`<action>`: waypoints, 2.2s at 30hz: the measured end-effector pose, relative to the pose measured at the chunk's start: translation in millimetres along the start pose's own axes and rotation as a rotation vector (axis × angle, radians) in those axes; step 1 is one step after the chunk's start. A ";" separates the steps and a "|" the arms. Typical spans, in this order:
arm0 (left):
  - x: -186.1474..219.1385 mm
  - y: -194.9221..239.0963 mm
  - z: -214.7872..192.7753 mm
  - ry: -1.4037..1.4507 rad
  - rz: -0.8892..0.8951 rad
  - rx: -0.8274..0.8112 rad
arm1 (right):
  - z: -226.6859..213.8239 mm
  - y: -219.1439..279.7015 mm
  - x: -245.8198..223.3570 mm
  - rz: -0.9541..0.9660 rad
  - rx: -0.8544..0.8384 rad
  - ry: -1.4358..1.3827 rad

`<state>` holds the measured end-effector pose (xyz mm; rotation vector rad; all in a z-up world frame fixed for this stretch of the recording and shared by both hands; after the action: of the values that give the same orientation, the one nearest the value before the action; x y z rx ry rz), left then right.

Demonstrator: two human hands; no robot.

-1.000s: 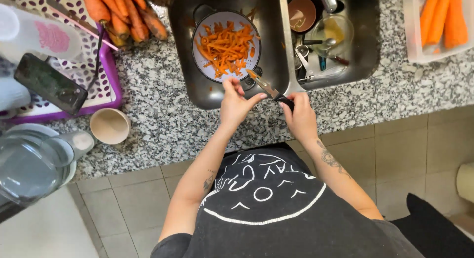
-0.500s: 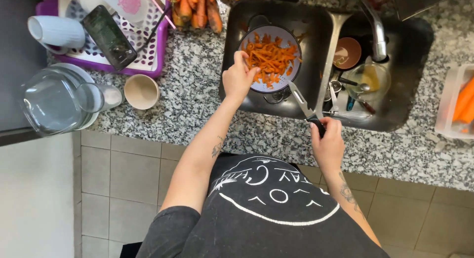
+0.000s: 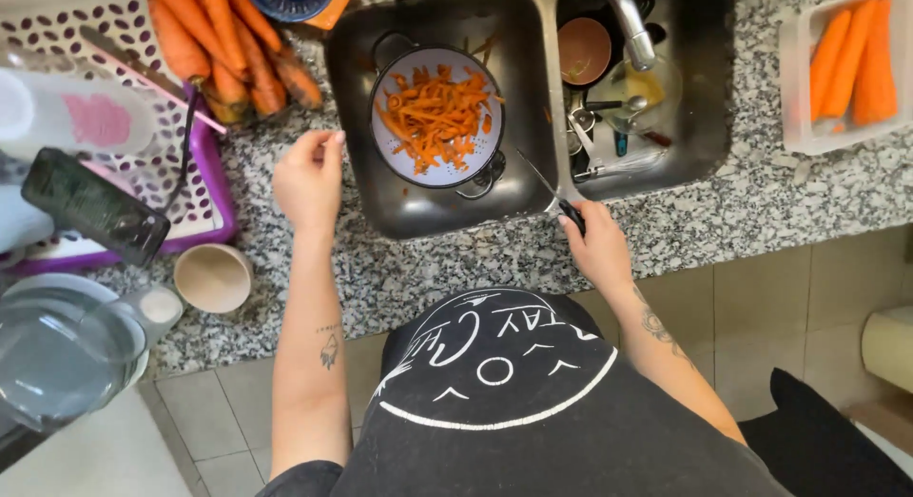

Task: The person peels several carrots using a peeler over a kitchen sink, allowing the peels to fall into a bowl. They handle the carrots one by one, rotating them to remove the skin completely.

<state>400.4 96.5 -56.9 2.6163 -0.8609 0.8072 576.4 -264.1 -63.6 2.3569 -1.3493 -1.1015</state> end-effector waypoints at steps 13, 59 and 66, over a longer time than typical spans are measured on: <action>0.1 -7.3 -19.5 0.082 0.059 0.133 | 1.6 -29.6 -36.2 -0.042 -0.088 -0.026; 76.4 181.5 -52.3 1.033 0.095 -0.463 | -0.1 26.7 -106.7 -0.728 -0.310 -0.876; 87.7 194.5 -58.6 1.014 0.062 -0.459 | 12.3 42.9 -115.9 -0.651 -0.245 -0.641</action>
<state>315.1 -72.9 56.9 1.4721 -0.6791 1.5116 504.9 -191.9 7.8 2.3951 -0.4780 -2.1932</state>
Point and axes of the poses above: each hand's wrist, its own y-axis away from the middle knuckle, its own z-axis out of the palm, x = y × z, the point moved 4 cm from there along -y, towards the middle knuckle, and after that the axes turned 8 degrees about -x, right-handed, at the moved point
